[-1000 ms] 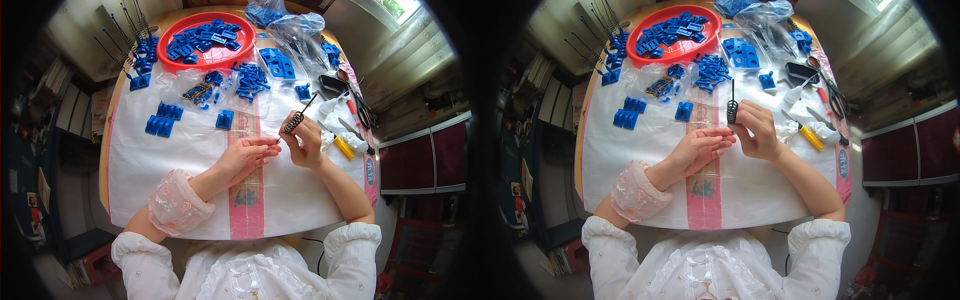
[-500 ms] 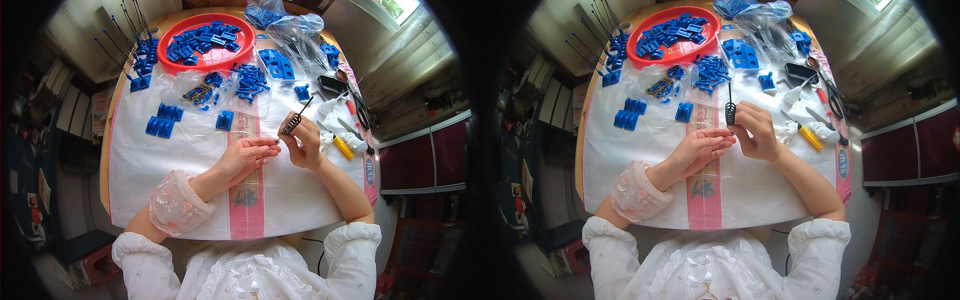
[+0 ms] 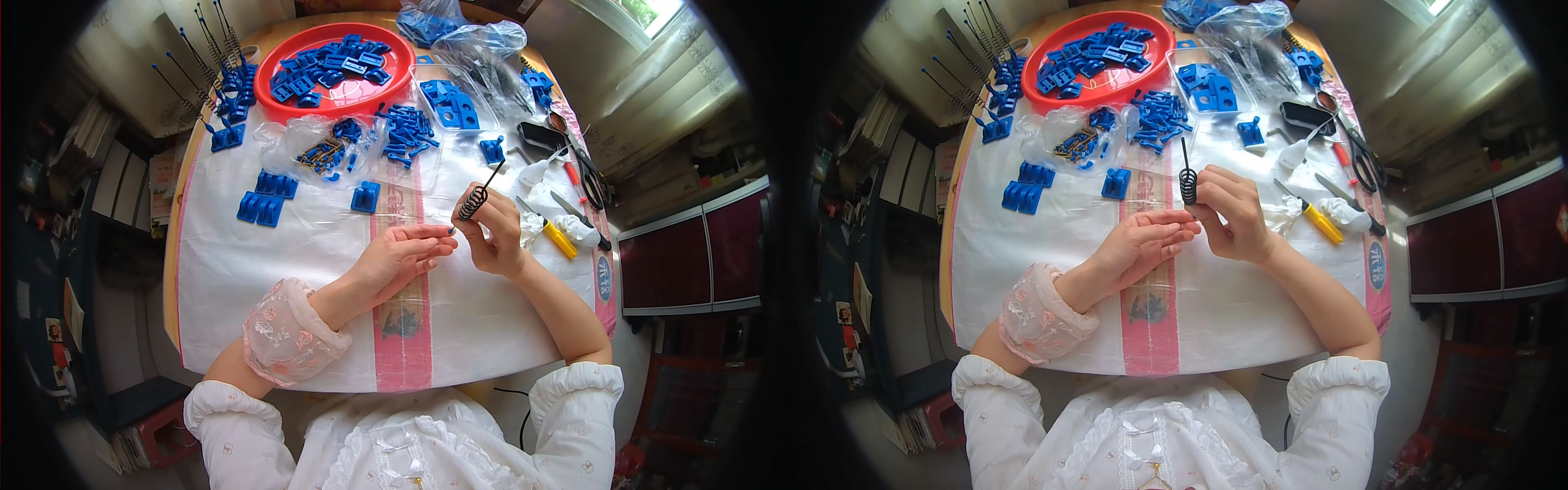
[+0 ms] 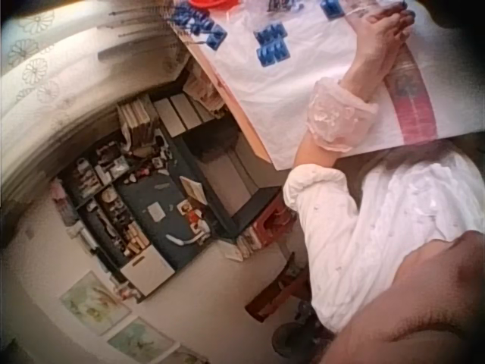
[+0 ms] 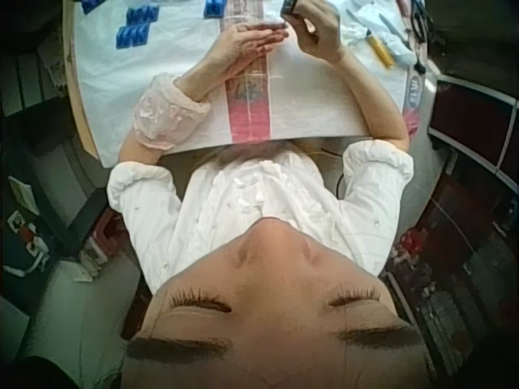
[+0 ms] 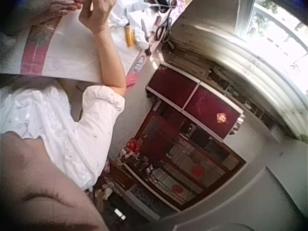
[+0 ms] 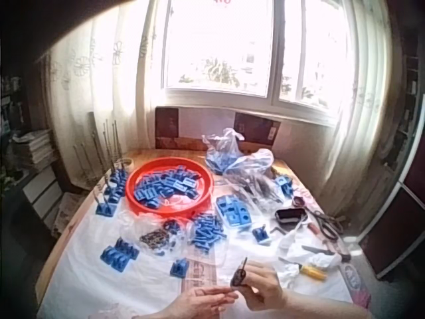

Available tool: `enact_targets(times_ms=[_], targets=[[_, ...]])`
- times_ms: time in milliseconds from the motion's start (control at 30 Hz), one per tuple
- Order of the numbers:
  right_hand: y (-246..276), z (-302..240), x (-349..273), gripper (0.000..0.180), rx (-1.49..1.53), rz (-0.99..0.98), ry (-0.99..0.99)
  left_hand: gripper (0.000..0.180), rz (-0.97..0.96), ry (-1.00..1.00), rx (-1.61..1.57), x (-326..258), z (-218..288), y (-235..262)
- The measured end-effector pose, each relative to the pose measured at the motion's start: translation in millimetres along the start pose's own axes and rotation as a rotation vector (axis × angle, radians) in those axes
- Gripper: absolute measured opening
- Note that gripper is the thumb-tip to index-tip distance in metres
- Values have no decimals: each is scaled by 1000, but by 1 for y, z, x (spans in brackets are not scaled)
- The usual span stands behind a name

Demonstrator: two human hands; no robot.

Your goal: Assembling a wire-and-spring component and attaching plastic parts at a workbench.

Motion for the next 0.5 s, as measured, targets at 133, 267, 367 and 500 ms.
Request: enact_targets(times_ms=[133,267,367,500], targets=[[0,0,-1,17,-5,3,11,28,-8,-8,7,1,0,0],[0,1,-1,17,-3,-1,7,27,-9,-8,10,1,0,0],[0,0,0,17,-4,0,13,27,-1,-5,12,1,0,0],[0,0,-1,18,-10,0,10,28,-2,-7,15,0,0,-1]])
Point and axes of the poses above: each hand's wrist, its own x-axis towards the middle knuckle, its own y-axis out of the back of the hand, z = x × y, the point moved 8 cm from there along x, towards the middle knuckle, and after that the axes turned 6 degrees about z, right-handed, at the moved point
